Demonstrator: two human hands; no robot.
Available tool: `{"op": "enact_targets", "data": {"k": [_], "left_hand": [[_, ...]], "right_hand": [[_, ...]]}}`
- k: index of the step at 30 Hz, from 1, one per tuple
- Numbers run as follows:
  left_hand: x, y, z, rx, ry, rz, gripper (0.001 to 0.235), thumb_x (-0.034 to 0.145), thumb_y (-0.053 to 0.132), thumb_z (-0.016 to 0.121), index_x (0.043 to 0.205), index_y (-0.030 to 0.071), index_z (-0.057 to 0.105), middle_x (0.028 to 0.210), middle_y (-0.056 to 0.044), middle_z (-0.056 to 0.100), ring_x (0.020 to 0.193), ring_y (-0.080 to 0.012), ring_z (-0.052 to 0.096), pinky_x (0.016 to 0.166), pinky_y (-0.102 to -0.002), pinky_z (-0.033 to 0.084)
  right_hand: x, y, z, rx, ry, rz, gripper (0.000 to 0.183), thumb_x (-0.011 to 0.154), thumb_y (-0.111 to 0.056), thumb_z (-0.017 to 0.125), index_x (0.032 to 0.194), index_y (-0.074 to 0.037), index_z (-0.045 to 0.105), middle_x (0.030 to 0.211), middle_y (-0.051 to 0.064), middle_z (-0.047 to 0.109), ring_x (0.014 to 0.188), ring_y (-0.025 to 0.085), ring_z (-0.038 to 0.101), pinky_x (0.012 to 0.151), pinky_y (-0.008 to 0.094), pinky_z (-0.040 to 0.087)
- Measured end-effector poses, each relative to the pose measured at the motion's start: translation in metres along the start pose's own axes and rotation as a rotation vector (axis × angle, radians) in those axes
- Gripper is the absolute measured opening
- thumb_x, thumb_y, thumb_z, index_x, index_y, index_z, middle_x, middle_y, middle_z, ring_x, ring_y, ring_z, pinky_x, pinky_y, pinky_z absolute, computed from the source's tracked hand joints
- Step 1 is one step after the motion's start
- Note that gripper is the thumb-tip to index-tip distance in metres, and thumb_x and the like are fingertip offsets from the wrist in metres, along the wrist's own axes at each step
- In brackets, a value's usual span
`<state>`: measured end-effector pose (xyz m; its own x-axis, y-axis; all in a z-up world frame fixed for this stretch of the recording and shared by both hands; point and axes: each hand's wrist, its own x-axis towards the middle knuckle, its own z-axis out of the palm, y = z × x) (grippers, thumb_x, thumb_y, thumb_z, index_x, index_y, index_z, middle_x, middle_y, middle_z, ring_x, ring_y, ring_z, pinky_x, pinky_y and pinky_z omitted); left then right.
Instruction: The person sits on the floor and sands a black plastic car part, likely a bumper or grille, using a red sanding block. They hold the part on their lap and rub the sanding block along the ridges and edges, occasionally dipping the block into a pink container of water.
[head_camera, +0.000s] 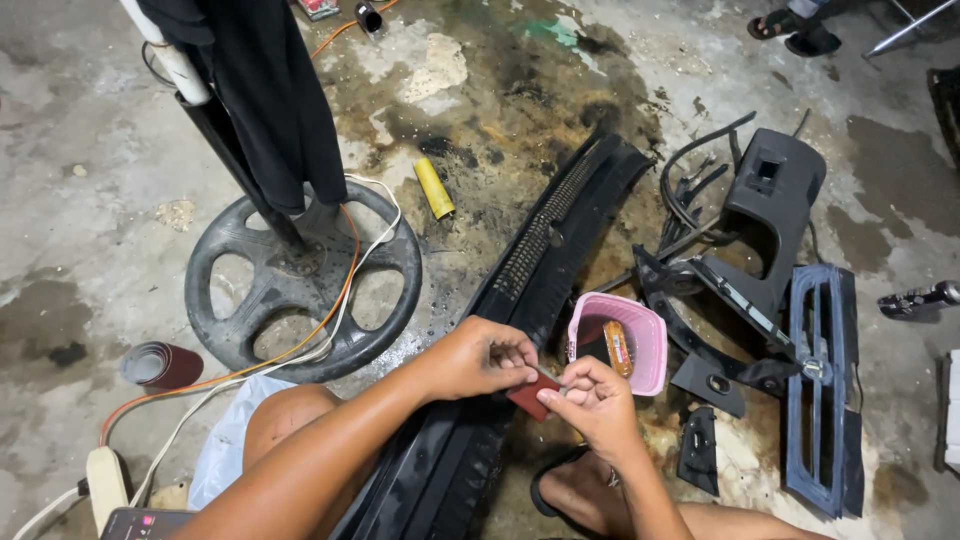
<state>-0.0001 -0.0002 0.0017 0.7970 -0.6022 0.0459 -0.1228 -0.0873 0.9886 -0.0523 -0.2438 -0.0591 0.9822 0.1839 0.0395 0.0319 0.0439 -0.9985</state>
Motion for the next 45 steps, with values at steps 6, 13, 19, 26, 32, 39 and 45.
{"op": "enact_targets", "data": {"k": [6, 13, 19, 26, 32, 39, 45], "left_hand": [[-0.001, -0.004, -0.003, 0.084, -0.086, 0.045, 0.016, 0.091, 0.015, 0.074, 0.104, 0.008, 0.08, 0.088, 0.0, 0.08, 0.078, -0.0035, 0.067, 0.072, -0.021, 0.055], [-0.003, 0.002, -0.004, 0.112, -0.116, -0.124, 0.015, 0.088, 0.023, 0.081, 0.094, 0.009, 0.08, 0.079, 0.005, 0.075, 0.073, -0.0024, 0.061, 0.068, -0.021, 0.051], [-0.003, 0.008, -0.003, 0.137, -0.153, -0.196, 0.012, 0.087, 0.021, 0.084, 0.084, 0.011, 0.078, 0.071, 0.007, 0.07, 0.068, -0.0009, 0.057, 0.063, -0.02, 0.048], [0.0, 0.002, -0.002, 0.163, -0.085, -0.205, 0.013, 0.085, 0.021, 0.087, 0.079, 0.012, 0.08, 0.065, 0.006, 0.071, 0.063, -0.0004, 0.057, 0.06, -0.021, 0.048], [-0.002, -0.005, 0.0, 0.147, -0.03, -0.18, 0.015, 0.084, 0.018, 0.089, 0.078, 0.014, 0.076, 0.064, 0.006, 0.067, 0.061, -0.0023, 0.057, 0.059, -0.021, 0.048], [0.002, -0.012, 0.0, -0.053, 0.039, -0.184, 0.015, 0.084, 0.012, 0.086, 0.095, 0.006, 0.079, 0.073, 0.0, 0.073, 0.068, -0.0044, 0.064, 0.065, -0.019, 0.053], [0.003, 0.001, 0.003, -0.252, 0.051, -0.426, 0.013, 0.09, 0.01, 0.078, 0.096, -0.001, 0.08, 0.075, -0.014, 0.079, 0.058, -0.0173, 0.075, 0.056, -0.024, 0.065]], "right_hand": [[-0.006, -0.002, 0.004, -0.072, 0.035, 0.038, 0.022, 0.077, 0.002, 0.086, 0.095, 0.001, 0.073, 0.077, 0.012, 0.076, 0.063, 0.011, 0.07, 0.061, 0.023, 0.065], [-0.004, -0.005, 0.003, -0.157, 0.008, 0.09, 0.015, 0.081, -0.003, 0.087, 0.085, -0.005, 0.072, 0.076, 0.002, 0.069, 0.063, 0.005, 0.06, 0.057, 0.02, 0.052], [-0.006, -0.005, 0.005, -0.118, -0.006, 0.229, 0.033, 0.08, 0.002, 0.091, 0.073, -0.009, 0.06, 0.057, 0.002, 0.064, 0.053, 0.004, 0.061, 0.047, 0.018, 0.042], [-0.005, -0.01, 0.007, -0.039, -0.016, 0.177, 0.029, 0.08, 0.003, 0.089, 0.073, -0.006, 0.063, 0.064, 0.003, 0.063, 0.058, 0.005, 0.058, 0.053, 0.021, 0.044], [0.002, -0.023, 0.014, 0.009, 0.062, 0.263, 0.031, 0.075, 0.004, 0.09, 0.094, -0.003, 0.067, 0.068, 0.014, 0.079, 0.054, 0.017, 0.073, 0.053, 0.027, 0.06], [0.001, 0.003, 0.014, 0.007, 0.099, 0.127, 0.017, 0.077, 0.0, 0.09, 0.083, 0.001, 0.074, 0.064, 0.014, 0.076, 0.054, 0.015, 0.072, 0.052, 0.021, 0.057], [0.002, 0.006, 0.027, 0.162, 0.257, 0.076, 0.019, 0.077, 0.005, 0.087, 0.077, 0.001, 0.068, 0.066, 0.018, 0.073, 0.054, 0.02, 0.073, 0.049, 0.028, 0.063]]}}
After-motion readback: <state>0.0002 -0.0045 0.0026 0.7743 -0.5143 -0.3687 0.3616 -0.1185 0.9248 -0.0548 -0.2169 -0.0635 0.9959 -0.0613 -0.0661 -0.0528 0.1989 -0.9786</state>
